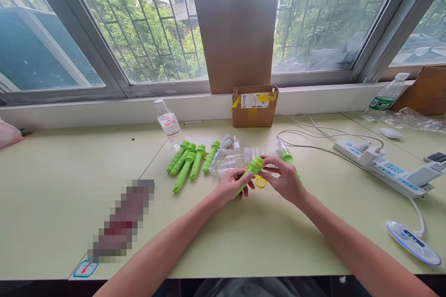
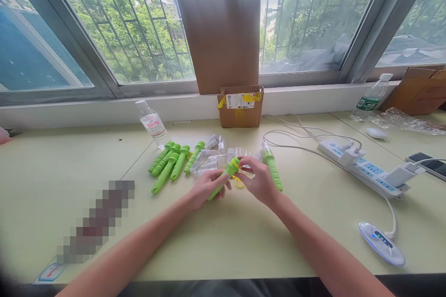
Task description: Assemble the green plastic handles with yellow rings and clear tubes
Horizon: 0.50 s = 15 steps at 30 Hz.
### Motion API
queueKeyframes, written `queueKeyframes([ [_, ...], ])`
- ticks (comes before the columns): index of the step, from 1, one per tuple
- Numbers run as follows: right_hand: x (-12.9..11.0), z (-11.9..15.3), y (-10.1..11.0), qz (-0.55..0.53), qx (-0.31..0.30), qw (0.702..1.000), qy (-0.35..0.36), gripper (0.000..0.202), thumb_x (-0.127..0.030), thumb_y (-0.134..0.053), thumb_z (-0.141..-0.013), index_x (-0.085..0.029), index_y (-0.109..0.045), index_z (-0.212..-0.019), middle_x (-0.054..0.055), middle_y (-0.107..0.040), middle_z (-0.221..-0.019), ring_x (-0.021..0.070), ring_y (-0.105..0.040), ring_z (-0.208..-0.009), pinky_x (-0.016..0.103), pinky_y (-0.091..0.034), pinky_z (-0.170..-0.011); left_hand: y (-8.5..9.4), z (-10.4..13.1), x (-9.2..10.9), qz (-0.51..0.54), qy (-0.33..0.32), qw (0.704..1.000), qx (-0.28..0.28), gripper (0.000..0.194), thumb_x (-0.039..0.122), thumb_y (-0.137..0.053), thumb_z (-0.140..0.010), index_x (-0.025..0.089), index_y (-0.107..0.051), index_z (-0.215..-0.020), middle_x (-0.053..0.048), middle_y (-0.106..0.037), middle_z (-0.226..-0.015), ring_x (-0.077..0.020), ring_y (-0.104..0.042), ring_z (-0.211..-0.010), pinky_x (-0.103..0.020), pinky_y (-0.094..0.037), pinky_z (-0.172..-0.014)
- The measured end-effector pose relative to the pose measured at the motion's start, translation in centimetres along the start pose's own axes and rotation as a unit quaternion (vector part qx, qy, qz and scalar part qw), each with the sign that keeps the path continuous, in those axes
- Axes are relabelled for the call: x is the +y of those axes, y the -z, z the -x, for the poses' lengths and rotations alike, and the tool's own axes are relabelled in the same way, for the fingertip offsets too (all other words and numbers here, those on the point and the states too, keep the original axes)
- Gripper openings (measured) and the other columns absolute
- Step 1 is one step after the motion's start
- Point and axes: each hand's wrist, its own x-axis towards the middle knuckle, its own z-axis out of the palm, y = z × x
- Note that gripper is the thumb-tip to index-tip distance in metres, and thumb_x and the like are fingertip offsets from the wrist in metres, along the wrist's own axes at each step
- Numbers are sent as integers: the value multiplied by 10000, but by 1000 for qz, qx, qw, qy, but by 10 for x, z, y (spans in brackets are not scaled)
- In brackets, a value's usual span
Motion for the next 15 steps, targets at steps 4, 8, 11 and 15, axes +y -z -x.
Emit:
queueKeyframes([
  [4,2,-1,1,8,-16,1000,7,231,-372,-686,-796,-217,-584,-934,89,-640,-1118,245,-638,-1053,448,-599,-875,3,-1,-3,7,6,1000,-26,465,603,-525,-814,147,-591,-873,54,-456,-561,-39,-363,-381,-172,-246,-345],
  [8,5,0,0,19,-14,1000,16,181,-371,-644,-829,-220,-587,-913,90,-656,-1095,241,-655,-1014,459,-607,-848,3,0,-3,7,26,999,-31,467,621,-500,-822,159,-542,-872,69,-423,-559,-30,-311,-354,-171,-191,-325],
  [11,6,1,-1,19,-3,999,25,149,-365,-617,-850,-222,-594,-886,83,-659,-1114,227,-671,-975,450,-611,-838,0,2,-1,0,44,999,-17,437,564,-626,-762,189,-506,-953,109,-385,-496,-31,-274,-335,-165,-191,-326],
  [15,5,1,-1,17,5,999,32,138,-351,-620,-851,-217,-597,-875,93,-658,-1131,238,-659,-1017,435,-618,-822,-2,4,0,-4,37,999,5,391,473,-694,-727,205,-480,-914,110,-460,-473,-34,-301,-330,-162,-201,-341],
])
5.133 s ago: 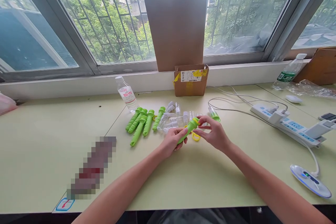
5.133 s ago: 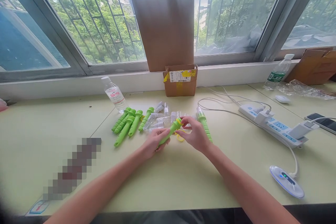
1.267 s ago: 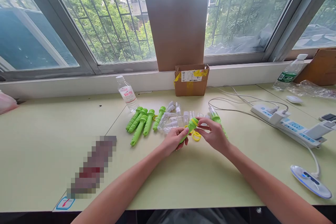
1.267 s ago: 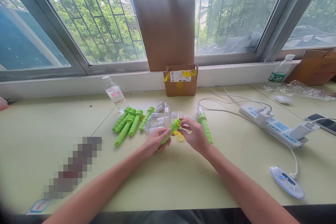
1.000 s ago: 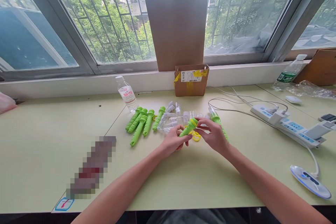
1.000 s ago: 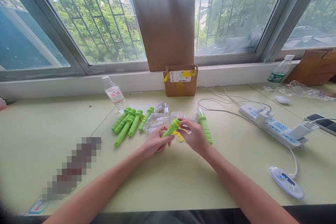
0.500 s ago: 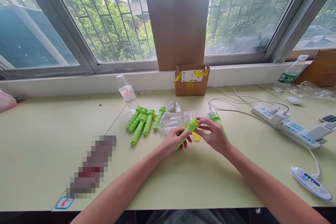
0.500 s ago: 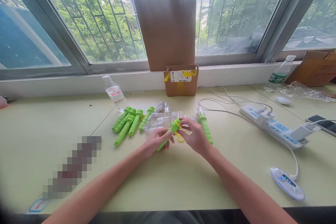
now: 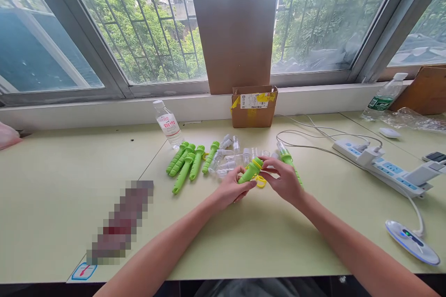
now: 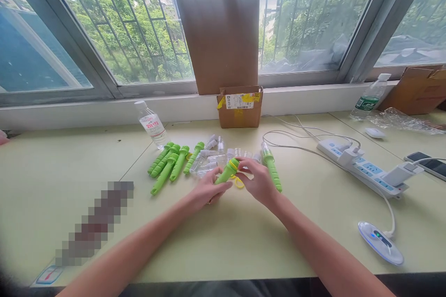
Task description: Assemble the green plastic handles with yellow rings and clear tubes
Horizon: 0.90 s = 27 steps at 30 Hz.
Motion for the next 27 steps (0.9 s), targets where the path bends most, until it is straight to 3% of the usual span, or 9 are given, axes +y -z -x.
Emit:
queueKeyframes([
  [5,-2,0,0,0,9,1000,1,96,-306,-632,-844,-220,-595,-869,86,-655,-1116,222,-664,-988,422,-626,-812,0,0,5,0,-25,999,23,349,473,-685,-716,172,-554,-834,14,-639,-628,-59,-439,-358,-192,-298,-365],
  [11,-2,-1,1,0,6,1000,-7,88,-277,-636,-840,-220,-601,-896,81,-647,-1115,212,-658,-987,409,-628,-811,0,-1,5,-15,-44,999,19,390,530,-588,-785,145,-608,-730,21,-555,-538,-57,-425,-374,-192,-281,-370],
  [15,-1,-1,1,7,-3,1000,-11,113,-293,-650,-829,-225,-600,-903,72,-650,-1112,210,-658,-985,423,-618,-832,2,-2,2,-11,-44,999,-6,404,546,-542,-820,148,-614,-806,57,-483,-481,-45,-347,-335,-191,-242,-345],
  [21,0,1,-1,-1,-5,1000,-13,101,-274,-654,-826,-214,-597,-883,85,-654,-1121,225,-656,-1011,413,-617,-823,3,-1,3,-25,-2,999,23,352,466,-695,-722,179,-552,-866,59,-571,-529,-42,-359,-306,-171,-219,-312],
  [27,-1,1,-1,-4,5,1000,-1,80,-246,-648,-827,-207,-602,-880,90,-658,-1110,228,-656,-1015,406,-615,-830,2,-2,1,4,-26,999,34,339,486,-654,-756,165,-562,-818,-10,-671,-657,-61,-458,-350,-179,-297,-338],
])
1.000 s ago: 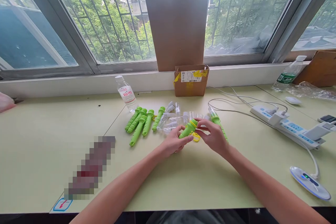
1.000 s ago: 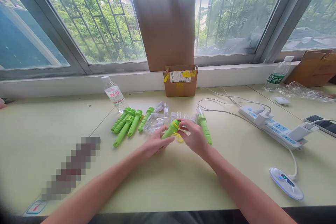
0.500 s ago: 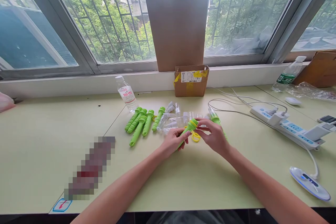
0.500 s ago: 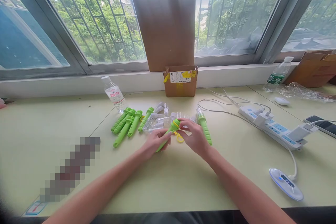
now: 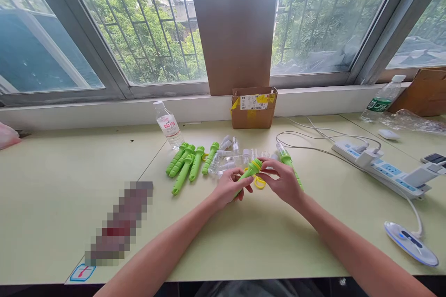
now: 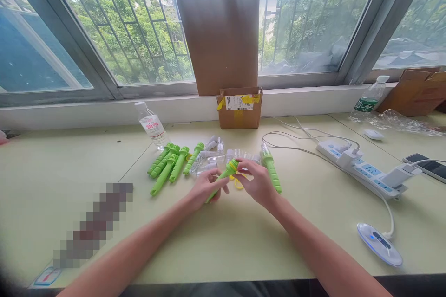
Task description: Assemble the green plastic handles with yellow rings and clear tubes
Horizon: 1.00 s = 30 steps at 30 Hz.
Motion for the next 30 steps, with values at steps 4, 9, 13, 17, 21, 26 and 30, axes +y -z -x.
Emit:
queueKeyframes([
  [4,0,-1,1,2,-7,1000,-1,77,-255,-629,-841,-215,-597,-899,86,-650,-1122,218,-660,-995,409,-617,-827,0,-1,-1,-1,-8,1000,-22,407,548,-599,-778,143,-620,-815,-33,-660,-720,-86,-538,-446,-187,-329,-360],
  [9,2,-1,0,11,-8,1000,3,74,-259,-620,-850,-217,-606,-908,87,-646,-1128,215,-663,-978,413,-615,-826,0,-1,-2,18,-16,999,-43,427,574,-539,-813,150,-576,-790,40,-524,-547,-43,-391,-364,-175,-269,-350],
  [13,0,-1,-1,8,-11,1000,8,61,-255,-625,-848,-213,-608,-887,90,-651,-1119,228,-649,-1027,401,-619,-814,0,-1,-4,1,-3,1000,-31,365,522,-613,-788,182,-517,-878,77,-510,-500,-41,-344,-325,-165,-238,-327],
  [17,-2,0,-1,7,-14,1000,4,55,-247,-631,-845,-213,-612,-883,92,-652,-1115,236,-637,-1060,401,-619,-817,-1,-1,-4,11,0,1000,-11,385,494,-676,-743,202,-435,-813,47,-611,-571,-52,-408,-319,-167,-270,-321],
  [21,-2,0,0,4,-16,1000,-5,71,-253,-642,-838,-211,-618,-890,94,-651,-1112,235,-642,-1053,402,-617,-825,-2,0,-1,25,3,1000,-4,400,525,-660,-741,187,-448,-777,-22,-679,-666,-89,-521,-376,-179,-320,-336],
  [26,-5,-2,1,20,-10,1000,-8,129,-281,-699,-793,-205,-620,-860,98,-659,-1107,246,-650,-1036,392,-621,-801,-3,1,2,28,-5,999,-29,431,578,-570,-787,154,-572,-866,-47,-683,-757,-103,-581,-473,-192,-368,-400],
  [30,-7,-3,2,17,-18,1000,-10,186,-294,-741,-753,-211,-612,-858,92,-663,-1099,256,-624,-1083,397,-618,-811,-2,0,1,31,-16,999,-38,454,606,-523,-807,155,-573,-793,7,-599,-653,-63,-488,-419,-184,-321,-376],
])
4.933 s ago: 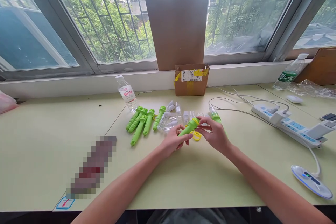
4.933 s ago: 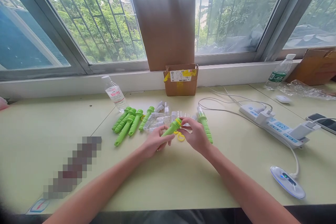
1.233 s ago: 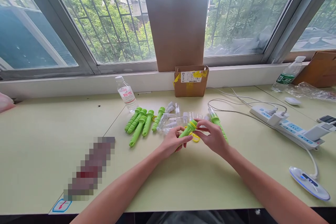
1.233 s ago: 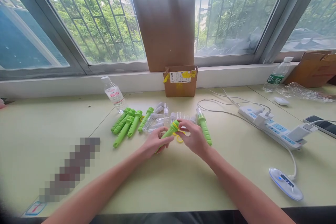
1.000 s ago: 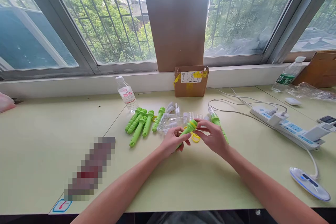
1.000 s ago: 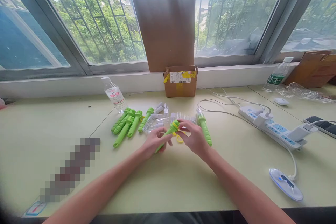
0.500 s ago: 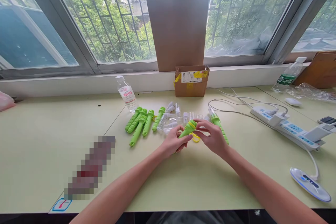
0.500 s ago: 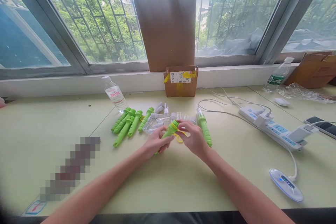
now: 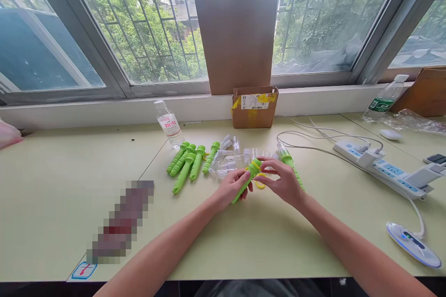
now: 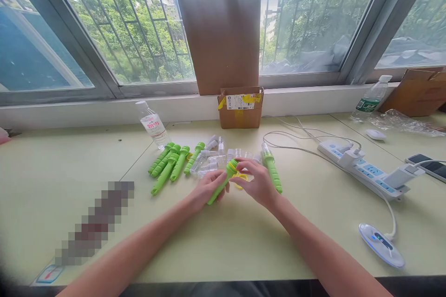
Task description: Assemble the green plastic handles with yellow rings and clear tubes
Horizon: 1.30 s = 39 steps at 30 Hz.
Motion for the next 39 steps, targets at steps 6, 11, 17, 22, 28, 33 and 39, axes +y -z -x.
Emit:
queueKeyframes([
  [6,3,1,-4,-17,-12,1000,-12,145,-286,-668,-817,-226,-607,-934,82,-627,-1169,223,-651,-1016,413,-621,-818,2,-2,-5,-11,5,1000,-11,400,584,-497,-839,184,-501,-842,84,-448,-478,-48,-329,-327,-169,-234,-323],
  [11,3,2,-5,-16,-2,1000,5,81,-284,-627,-849,-211,-611,-881,93,-635,-1145,229,-650,-1028,397,-631,-789,0,0,-5,-17,16,1000,9,404,487,-677,-745,228,-399,-882,113,-497,-471,-52,-344,-309,-153,-244,-318],
  [17,3,2,-4,-10,-10,1000,12,89,-288,-616,-859,-221,-624,-916,83,-634,-1136,221,-648,-1016,406,-628,-804,-1,1,0,0,19,1000,25,391,519,-650,-755,181,-470,-834,-41,-683,-736,-97,-550,-424,-176,-344,-352],
  [22,4,3,-3,-13,-6,1000,11,102,-302,-594,-874,-230,-619,-943,78,-620,-1155,207,-654,-983,405,-631,-795,-2,0,0,5,4,1000,16,455,584,-584,-779,147,-577,-905,-51,-656,-771,-100,-574,-494,-190,-403,-404],
  [28,5,3,-3,-7,-5,1000,9,92,-299,-591,-875,-220,-625,-907,83,-627,-1134,208,-654,-976,392,-632,-784,1,-2,-4,0,9,1000,-4,434,600,-525,-811,166,-546,-834,40,-547,-605,-43,-408,-365,-173,-285,-323],
  [33,1,2,-4,-3,-5,1000,22,107,-307,-575,-885,-216,-630,-894,92,-627,-1133,210,-652,-965,401,-634,-772,1,-2,-4,-14,21,999,20,380,485,-670,-753,208,-450,-888,69,-576,-579,-46,-396,-329,-156,-268,-310],
  [39,-1,2,-3,5,-3,1000,22,128,-328,-573,-888,-221,-641,-872,88,-641,-1105,207,-658,-964,388,-638,-762,0,-1,-2,14,27,999,28,402,510,-665,-750,188,-433,-813,-40,-687,-729,-109,-572,-429,-175,-345,-350],
])
